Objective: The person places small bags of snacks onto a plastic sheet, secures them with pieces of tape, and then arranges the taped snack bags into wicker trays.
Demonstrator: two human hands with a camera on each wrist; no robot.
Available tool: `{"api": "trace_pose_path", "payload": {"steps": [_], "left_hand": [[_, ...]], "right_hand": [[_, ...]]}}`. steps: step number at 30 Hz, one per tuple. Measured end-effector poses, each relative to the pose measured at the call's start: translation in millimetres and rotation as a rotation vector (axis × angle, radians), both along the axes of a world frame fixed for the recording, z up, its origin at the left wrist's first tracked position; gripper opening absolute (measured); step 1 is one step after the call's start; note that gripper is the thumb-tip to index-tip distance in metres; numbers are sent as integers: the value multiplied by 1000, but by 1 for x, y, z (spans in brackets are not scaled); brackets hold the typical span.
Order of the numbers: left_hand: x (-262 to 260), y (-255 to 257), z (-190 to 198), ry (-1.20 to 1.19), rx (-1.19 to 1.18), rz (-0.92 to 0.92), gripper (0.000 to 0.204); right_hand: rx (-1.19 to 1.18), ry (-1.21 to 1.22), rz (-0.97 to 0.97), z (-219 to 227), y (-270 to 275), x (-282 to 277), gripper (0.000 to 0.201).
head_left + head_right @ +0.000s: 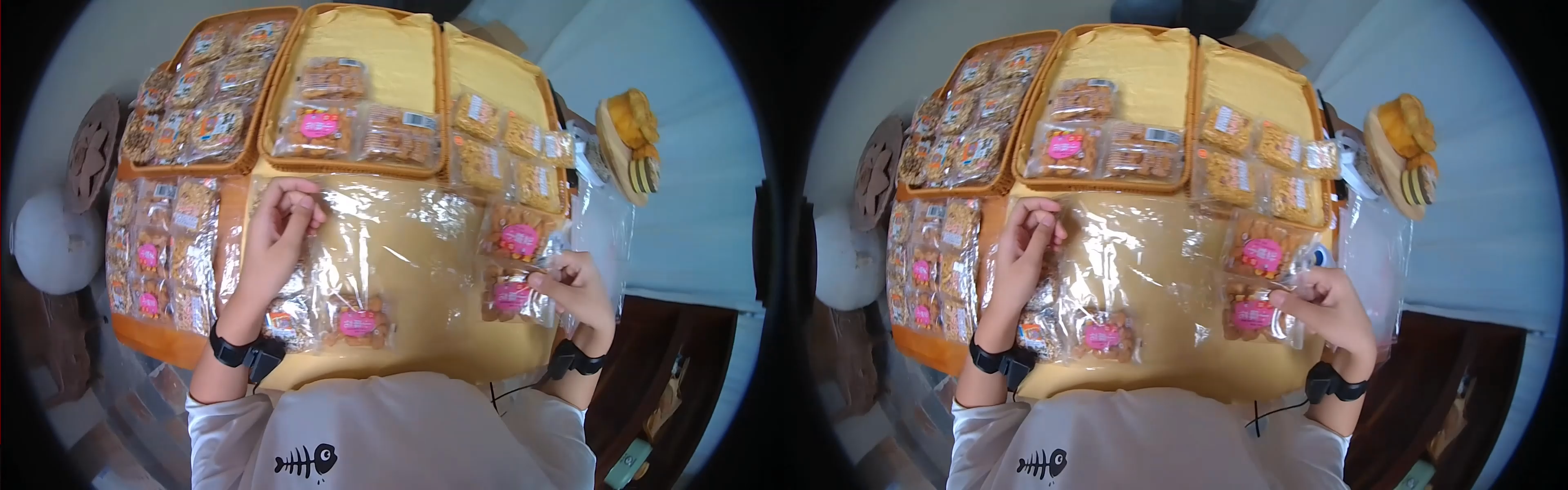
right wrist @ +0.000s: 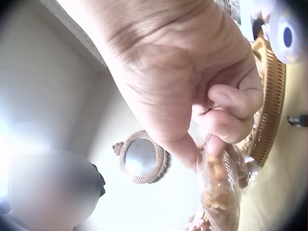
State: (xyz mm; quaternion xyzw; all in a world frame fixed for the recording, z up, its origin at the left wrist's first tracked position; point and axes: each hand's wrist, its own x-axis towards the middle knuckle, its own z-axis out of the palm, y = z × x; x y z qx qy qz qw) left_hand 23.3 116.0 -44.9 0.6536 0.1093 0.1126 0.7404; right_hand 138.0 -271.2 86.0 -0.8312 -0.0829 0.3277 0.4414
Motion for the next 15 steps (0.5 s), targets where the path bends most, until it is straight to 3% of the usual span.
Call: {"api": "trace_pose_path", "payload": {"steps": [5, 8, 11, 12, 15], "left_hand": [[3, -2, 11, 43, 82, -85, 24], [-5, -24, 51, 82, 100, -233, 36], [-9, -46, 74, 78, -160, -536, 58], [-11, -60, 76, 54, -273, -505, 54], [-11, -68, 71, 202, -162, -442, 46]], "right_hand": [[133, -30, -91, 22, -18, -16, 13], [343, -8, 54, 11, 1, -23, 15], [441, 9, 120, -1, 40, -41, 17], [428, 25, 180, -5, 45, -40, 17], [295, 94, 431, -29, 56, -27, 20]]}}
